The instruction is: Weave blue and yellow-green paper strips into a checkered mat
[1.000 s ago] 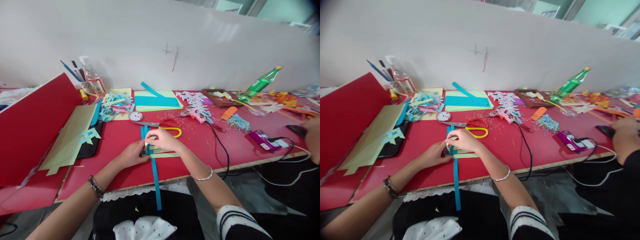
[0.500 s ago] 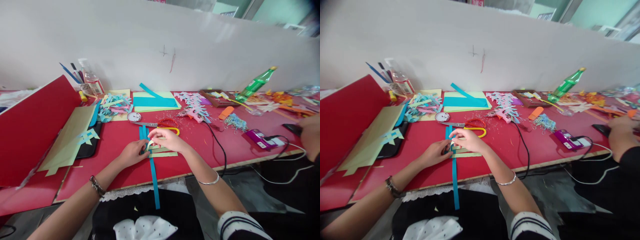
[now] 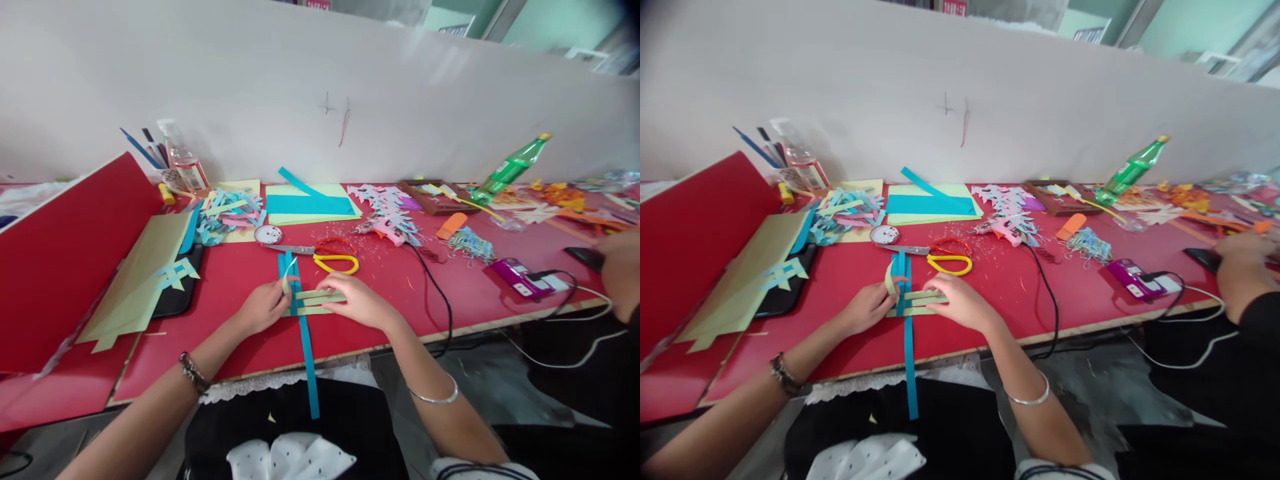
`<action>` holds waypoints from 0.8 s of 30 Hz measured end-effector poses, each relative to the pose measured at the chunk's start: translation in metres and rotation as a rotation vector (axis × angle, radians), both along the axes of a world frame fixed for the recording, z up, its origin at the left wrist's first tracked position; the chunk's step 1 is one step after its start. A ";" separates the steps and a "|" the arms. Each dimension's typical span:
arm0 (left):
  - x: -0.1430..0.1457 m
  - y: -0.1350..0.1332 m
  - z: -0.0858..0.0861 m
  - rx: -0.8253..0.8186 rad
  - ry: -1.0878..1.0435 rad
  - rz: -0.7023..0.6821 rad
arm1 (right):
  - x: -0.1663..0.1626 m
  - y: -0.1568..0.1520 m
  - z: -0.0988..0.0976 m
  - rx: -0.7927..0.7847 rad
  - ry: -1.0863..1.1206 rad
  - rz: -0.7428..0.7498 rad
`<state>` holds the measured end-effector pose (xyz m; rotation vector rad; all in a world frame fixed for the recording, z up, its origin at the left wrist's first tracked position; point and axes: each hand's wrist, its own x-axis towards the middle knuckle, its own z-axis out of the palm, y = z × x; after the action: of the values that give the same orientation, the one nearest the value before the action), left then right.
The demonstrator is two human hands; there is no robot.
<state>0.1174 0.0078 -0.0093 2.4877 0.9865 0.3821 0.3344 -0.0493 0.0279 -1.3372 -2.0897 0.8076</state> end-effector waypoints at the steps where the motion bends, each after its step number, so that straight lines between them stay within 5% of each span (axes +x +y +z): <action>1: 0.000 0.000 0.001 0.003 -0.001 -0.004 | 0.002 -0.004 -0.003 0.012 -0.057 -0.006; 7: 0.003 -0.003 0.005 0.033 -0.004 -0.007 | 0.000 -0.019 -0.015 0.071 -0.237 -0.038; 24: 0.003 -0.004 0.005 -0.013 -0.039 -0.004 | -0.008 -0.017 -0.020 0.137 -0.279 -0.050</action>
<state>0.1199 0.0036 -0.0043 2.4608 0.9649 0.4196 0.3268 -0.0659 0.0080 -1.4897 -2.2662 0.4680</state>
